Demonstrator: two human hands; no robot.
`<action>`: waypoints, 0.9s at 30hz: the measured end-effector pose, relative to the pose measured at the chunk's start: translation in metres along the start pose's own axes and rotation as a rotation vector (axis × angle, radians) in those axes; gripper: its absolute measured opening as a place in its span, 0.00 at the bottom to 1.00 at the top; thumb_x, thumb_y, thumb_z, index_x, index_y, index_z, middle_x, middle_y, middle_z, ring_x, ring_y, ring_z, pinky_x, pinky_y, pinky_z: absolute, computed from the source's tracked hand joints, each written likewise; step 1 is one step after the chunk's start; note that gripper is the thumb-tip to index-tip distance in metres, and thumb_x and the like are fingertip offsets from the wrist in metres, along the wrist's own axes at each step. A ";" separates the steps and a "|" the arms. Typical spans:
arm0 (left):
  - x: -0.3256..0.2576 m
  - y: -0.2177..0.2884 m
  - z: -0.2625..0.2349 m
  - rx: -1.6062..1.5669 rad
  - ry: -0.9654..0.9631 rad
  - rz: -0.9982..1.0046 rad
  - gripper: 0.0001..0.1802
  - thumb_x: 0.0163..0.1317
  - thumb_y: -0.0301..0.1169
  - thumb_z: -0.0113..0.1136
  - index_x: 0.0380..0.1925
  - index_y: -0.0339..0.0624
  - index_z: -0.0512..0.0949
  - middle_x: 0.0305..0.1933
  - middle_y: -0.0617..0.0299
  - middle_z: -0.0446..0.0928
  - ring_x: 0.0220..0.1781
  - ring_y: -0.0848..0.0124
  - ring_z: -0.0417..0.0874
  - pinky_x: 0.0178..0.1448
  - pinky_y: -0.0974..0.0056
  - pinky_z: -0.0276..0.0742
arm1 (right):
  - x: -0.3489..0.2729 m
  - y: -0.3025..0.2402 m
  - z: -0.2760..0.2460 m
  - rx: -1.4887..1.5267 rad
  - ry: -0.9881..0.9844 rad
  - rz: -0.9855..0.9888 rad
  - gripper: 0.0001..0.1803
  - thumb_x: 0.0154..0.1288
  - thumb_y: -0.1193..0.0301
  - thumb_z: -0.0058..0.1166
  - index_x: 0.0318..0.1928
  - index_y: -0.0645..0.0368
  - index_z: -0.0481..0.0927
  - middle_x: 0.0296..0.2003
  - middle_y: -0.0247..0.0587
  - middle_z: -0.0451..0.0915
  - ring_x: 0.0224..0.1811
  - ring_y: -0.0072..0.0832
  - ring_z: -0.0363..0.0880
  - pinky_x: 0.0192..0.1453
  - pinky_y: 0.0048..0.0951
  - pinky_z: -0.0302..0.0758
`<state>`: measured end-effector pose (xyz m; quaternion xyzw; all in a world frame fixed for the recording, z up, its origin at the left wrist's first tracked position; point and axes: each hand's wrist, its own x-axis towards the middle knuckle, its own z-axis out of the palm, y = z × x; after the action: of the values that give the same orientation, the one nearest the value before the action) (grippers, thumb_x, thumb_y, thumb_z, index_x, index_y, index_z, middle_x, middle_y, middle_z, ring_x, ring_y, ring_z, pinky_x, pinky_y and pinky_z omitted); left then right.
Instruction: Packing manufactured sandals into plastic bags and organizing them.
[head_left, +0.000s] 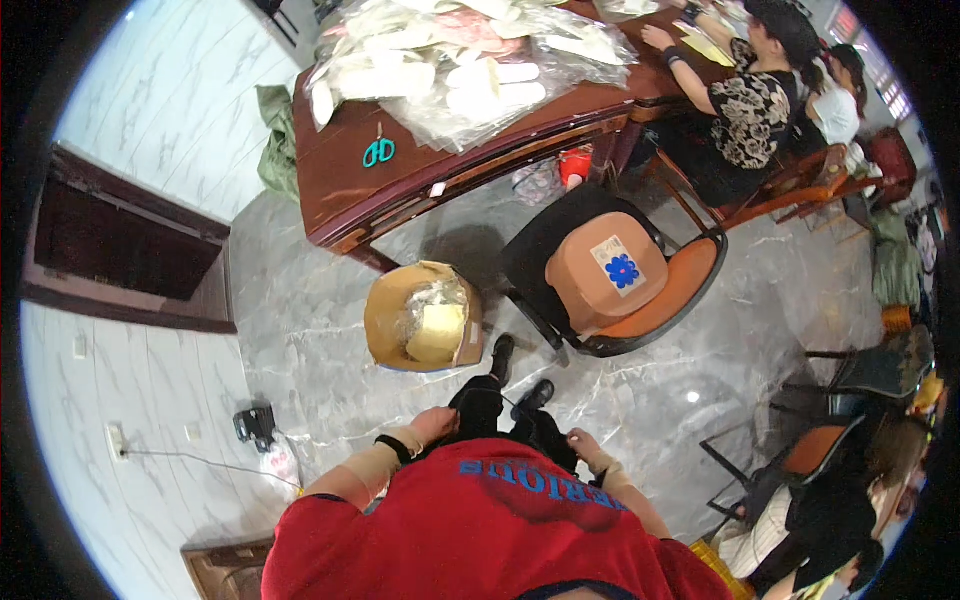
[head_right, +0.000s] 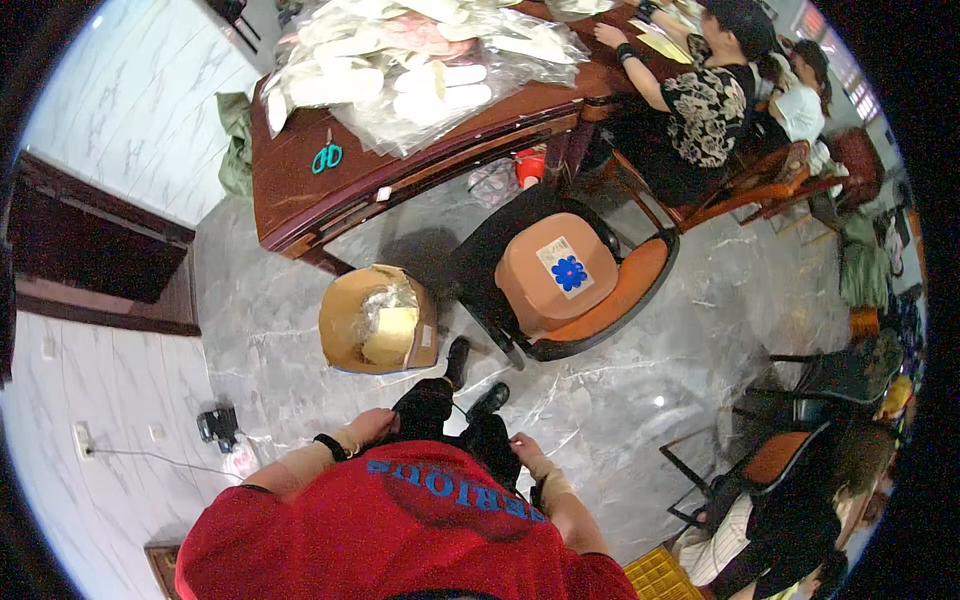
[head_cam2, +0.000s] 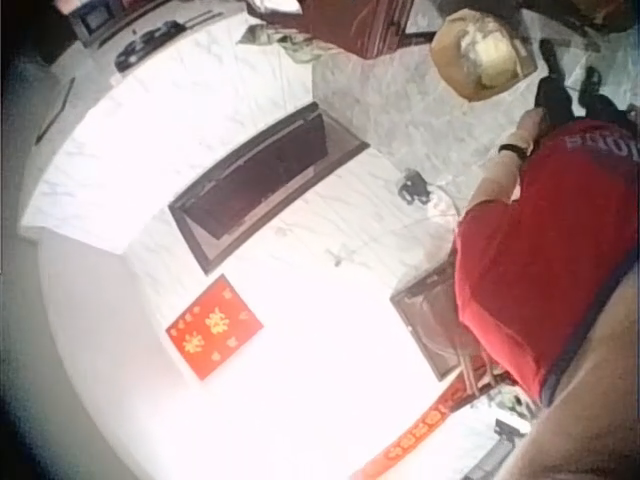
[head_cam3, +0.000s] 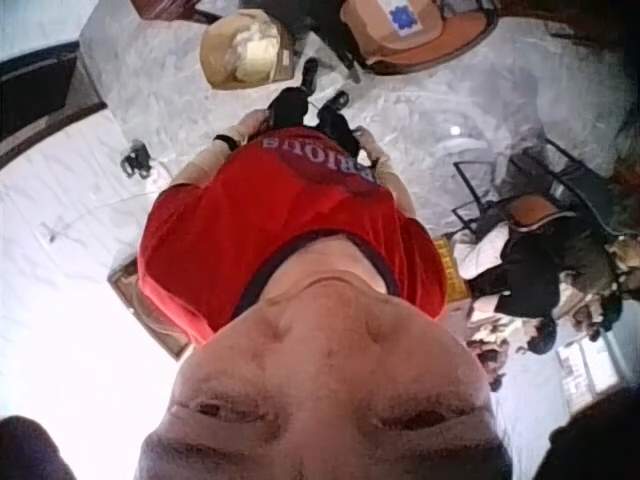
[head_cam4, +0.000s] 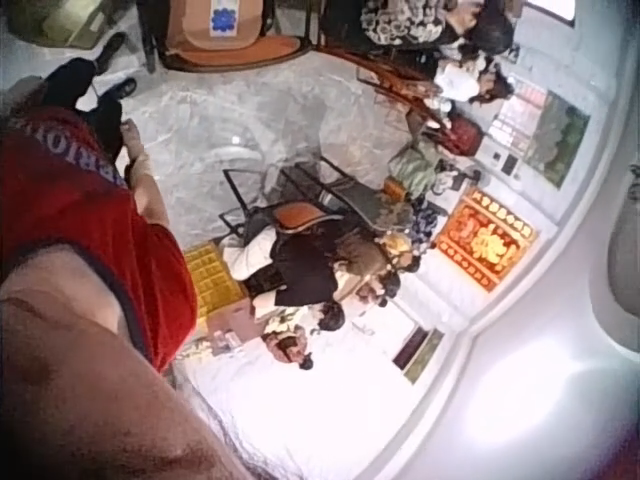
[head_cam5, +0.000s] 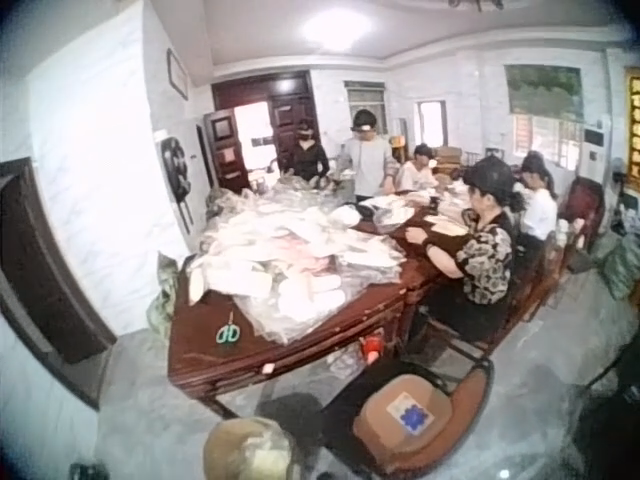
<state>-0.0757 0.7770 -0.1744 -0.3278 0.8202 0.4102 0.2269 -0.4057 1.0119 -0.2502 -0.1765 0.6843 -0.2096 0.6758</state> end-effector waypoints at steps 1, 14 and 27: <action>0.001 0.003 -0.006 -0.014 0.007 0.001 0.10 0.58 0.36 0.55 0.31 0.40 0.73 0.36 0.48 0.78 0.44 0.51 0.78 0.41 0.55 0.75 | -0.010 -0.007 -0.002 -0.015 0.002 0.004 0.13 0.57 0.64 0.53 0.40 0.57 0.76 0.30 0.40 0.80 0.35 0.34 0.77 0.42 0.35 0.73; 0.022 -0.034 -0.048 -0.527 0.041 0.116 0.10 0.57 0.32 0.53 0.36 0.40 0.77 0.37 0.50 0.78 0.40 0.54 0.77 0.47 0.58 0.72 | 0.000 -0.109 -0.028 -0.460 -0.443 -0.179 0.17 0.61 0.58 0.48 0.42 0.59 0.77 0.38 0.42 0.81 0.39 0.31 0.76 0.46 0.32 0.71; 0.133 -0.062 -0.324 -0.046 1.063 -0.023 0.27 0.53 0.27 0.57 0.56 0.49 0.67 0.62 0.57 0.62 0.67 0.54 0.58 0.68 0.46 0.50 | 0.003 -0.160 -0.152 -0.386 -0.043 0.472 0.13 0.57 0.64 0.55 0.37 0.61 0.81 0.34 0.45 0.82 0.34 0.34 0.81 0.37 0.35 0.79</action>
<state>-0.1552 0.4357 -0.1105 -0.5044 0.8092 0.2028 -0.2227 -0.5646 0.8821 -0.1689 -0.1419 0.7191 0.0910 0.6741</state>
